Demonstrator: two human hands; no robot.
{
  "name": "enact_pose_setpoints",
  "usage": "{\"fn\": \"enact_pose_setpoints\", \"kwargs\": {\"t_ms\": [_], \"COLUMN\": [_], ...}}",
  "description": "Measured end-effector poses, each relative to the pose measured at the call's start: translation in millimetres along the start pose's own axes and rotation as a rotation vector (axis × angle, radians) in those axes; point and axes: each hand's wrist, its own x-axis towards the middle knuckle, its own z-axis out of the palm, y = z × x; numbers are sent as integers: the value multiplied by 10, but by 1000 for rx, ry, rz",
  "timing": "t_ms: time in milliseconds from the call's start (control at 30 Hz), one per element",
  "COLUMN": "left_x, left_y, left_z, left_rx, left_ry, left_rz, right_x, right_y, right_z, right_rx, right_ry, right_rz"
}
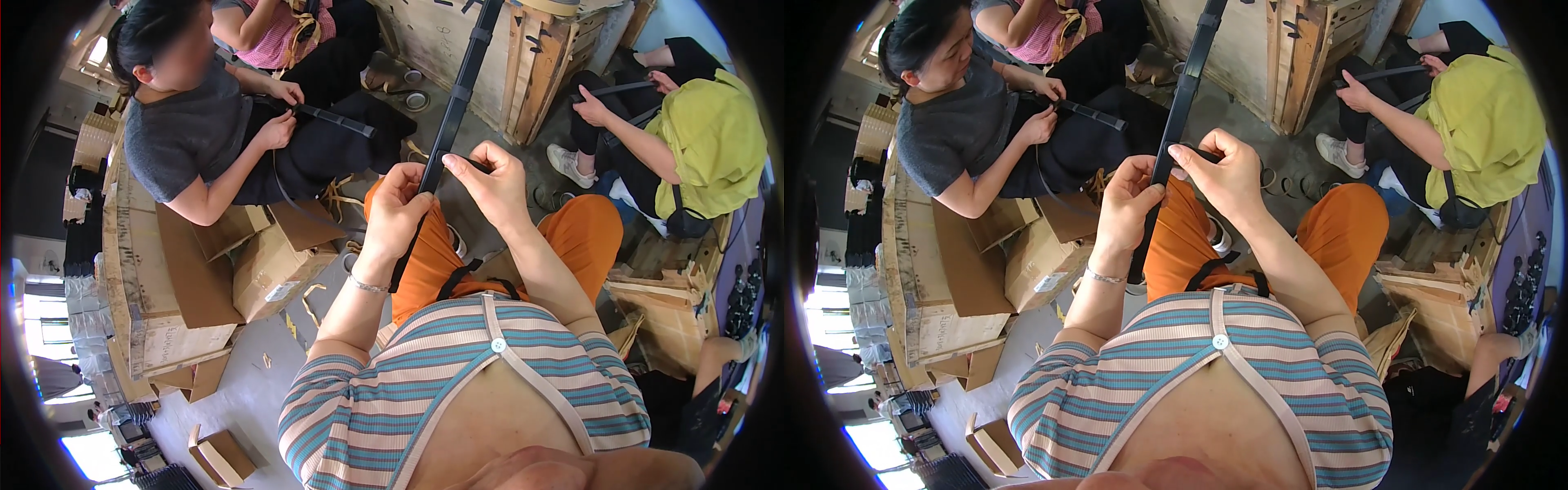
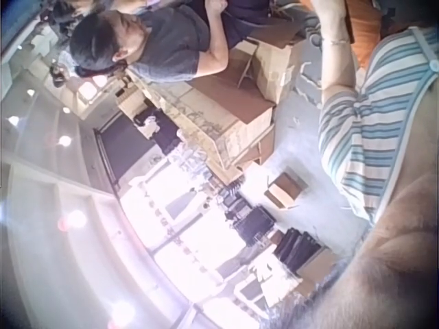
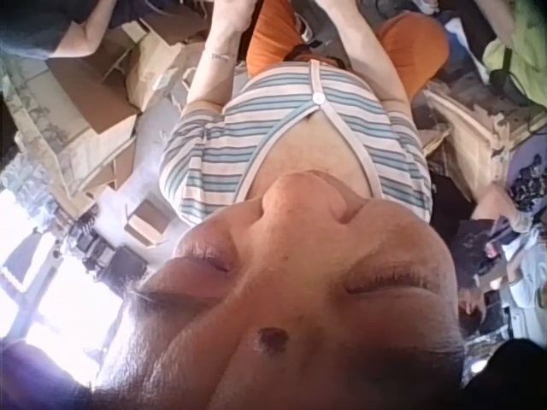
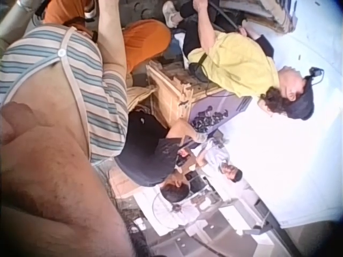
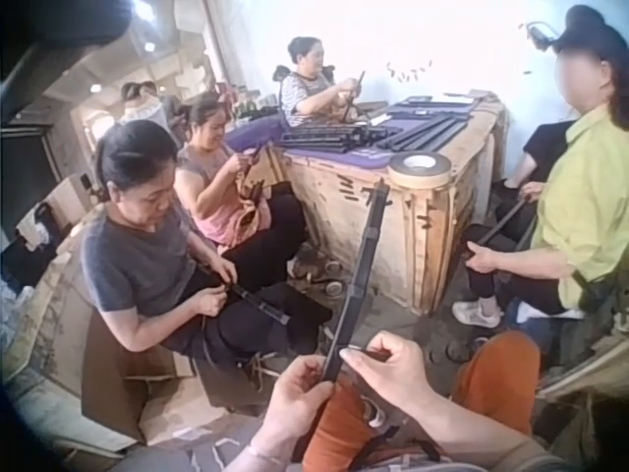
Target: Apply strips of adhesive tape to black plastic rails as part of an assembly process.
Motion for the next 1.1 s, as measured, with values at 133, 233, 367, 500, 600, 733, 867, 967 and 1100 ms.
{"fn": "enact_pose_setpoints", "kwargs": {"t_ms": [133, 233, 367, 500, 600, 733, 867, 967, 1100], "left_x": [-4, -6, -8, -4, -13, -19, -31, -25, -34], "left_y": [-18, -22, -24, -18, -8, -31, -32, -39, 1], "left_z": [-7, -7, -14, -13, -2, -7, 2, -5, 19], "left_rx": [2, 1, 1, 0, 0, 2, 10, 9, -1], "left_ry": [5, 7, 5, -1, 15, 7, 19, 16, 10], "left_rz": [-7, -9, -10, -6, -4, 5, 2, 0, 2], "right_x": [-1, 6, -4, 2, 12, -15, -68, -52, -42], "right_y": [-16, 34, 12, 14, 37, -56, -155, -112, -80], "right_z": [6, -2, 20, 26, 12, -1, -23, -21, 4], "right_rx": [12, -59, -32, -23, -109, -28, 15, 26, 2], "right_ry": [1, 1, 8, 5, -5, -35, -36, -37, -27], "right_rz": [7, 0, 3, 18, 23, 55, -4, 1, -20]}}
